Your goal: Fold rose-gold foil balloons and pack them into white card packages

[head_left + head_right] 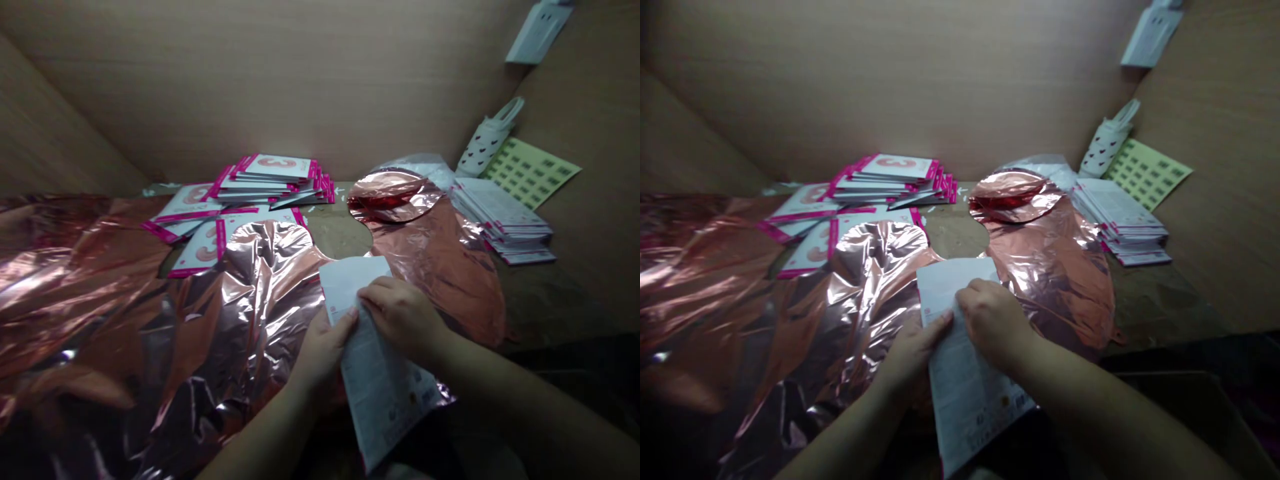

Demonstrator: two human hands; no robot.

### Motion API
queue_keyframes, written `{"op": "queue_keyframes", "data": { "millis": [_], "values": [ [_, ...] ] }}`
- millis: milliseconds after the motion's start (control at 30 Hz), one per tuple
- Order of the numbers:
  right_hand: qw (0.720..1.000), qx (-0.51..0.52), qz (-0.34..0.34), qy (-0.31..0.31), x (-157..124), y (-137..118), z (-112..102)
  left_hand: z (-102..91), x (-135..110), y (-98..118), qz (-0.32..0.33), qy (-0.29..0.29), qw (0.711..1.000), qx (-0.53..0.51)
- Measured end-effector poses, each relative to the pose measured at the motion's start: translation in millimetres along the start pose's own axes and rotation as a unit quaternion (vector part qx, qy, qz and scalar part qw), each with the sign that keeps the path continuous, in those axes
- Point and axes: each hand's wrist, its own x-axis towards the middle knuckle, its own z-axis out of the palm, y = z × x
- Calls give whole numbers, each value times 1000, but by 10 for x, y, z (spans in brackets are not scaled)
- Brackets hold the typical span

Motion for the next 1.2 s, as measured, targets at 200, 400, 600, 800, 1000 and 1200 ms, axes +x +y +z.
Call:
{"op": "queue_keyframes", "data": {
  "millis": [200,400,600,800,1000,1200],
  "values": [
    [1000,8,25,9,-139,-9,114,117,-127,-136,10,-13,998,57],
    [999,-29,35,8,-145,6,40,88,-139,-153,5,-24,997,75],
    [999,7,24,-40,-124,33,9,91,-134,-125,-21,-35,998,42],
    [997,-42,26,-53,-126,13,-38,111,-146,-108,-17,-36,998,51],
    [997,-30,2,-68,-155,18,48,102,-140,-111,-16,-25,998,49],
    [997,-55,1,62,-212,94,-95,131,-149,-65,-12,-31,999,30]
  ]
}}
